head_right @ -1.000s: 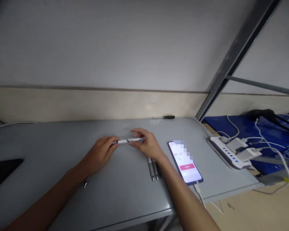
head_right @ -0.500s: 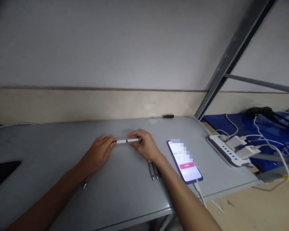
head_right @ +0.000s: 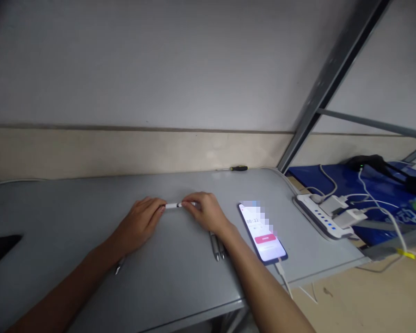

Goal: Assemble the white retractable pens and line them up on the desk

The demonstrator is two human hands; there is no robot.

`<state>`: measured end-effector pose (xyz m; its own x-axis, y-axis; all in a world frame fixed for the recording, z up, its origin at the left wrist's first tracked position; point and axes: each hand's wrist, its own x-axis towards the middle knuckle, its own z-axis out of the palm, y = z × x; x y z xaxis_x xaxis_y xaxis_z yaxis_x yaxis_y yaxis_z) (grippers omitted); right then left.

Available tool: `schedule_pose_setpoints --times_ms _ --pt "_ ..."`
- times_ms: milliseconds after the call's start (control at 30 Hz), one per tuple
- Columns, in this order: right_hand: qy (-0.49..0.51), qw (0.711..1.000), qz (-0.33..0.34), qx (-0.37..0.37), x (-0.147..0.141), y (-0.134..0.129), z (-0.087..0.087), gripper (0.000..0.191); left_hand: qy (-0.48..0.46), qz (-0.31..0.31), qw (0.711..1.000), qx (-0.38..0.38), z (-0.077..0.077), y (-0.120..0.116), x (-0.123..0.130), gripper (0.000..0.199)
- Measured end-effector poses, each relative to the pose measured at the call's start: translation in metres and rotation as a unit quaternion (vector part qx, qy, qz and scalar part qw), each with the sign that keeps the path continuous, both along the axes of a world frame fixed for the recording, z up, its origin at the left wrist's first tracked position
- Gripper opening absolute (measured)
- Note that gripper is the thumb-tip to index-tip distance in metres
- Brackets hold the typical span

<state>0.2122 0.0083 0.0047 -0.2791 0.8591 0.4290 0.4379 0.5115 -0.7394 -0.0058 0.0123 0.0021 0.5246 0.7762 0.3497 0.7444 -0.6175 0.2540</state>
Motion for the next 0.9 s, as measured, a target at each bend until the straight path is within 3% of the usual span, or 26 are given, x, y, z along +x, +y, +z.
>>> schedule_pose_setpoints --times_ms 100,300,567,633,733,833,900 --pt "-0.009 0.999 -0.005 0.044 0.0 0.002 -0.003 0.007 0.005 0.001 1.0 0.002 0.0 0.0 0.0 0.031" --pt "-0.089 0.99 -0.026 0.102 0.001 0.004 -0.01 0.016 -0.013 0.01 1.0 -0.004 0.0 -0.002 0.001 0.034" --pt "-0.169 0.973 -0.116 0.102 0.017 0.013 -0.013 0.022 -0.013 0.018 1.0 0.005 -0.001 0.001 -0.003 0.034" --pt "-0.133 0.977 -0.141 0.083 0.019 0.015 -0.013 0.017 -0.021 0.028 0.999 0.012 -0.002 0.002 -0.004 0.033" --pt "-0.003 0.986 -0.169 0.008 0.019 0.017 -0.011 0.014 -0.028 0.041 0.999 0.017 -0.003 0.003 -0.004 0.031" --pt "0.123 0.978 -0.144 -0.083 0.016 0.017 -0.009 0.028 -0.026 0.036 0.999 0.014 -0.003 0.002 -0.003 0.03" --pt "0.152 0.975 -0.122 -0.107 0.014 0.016 -0.008 0.031 -0.021 0.032 0.999 0.01 -0.003 0.002 -0.003 0.029"
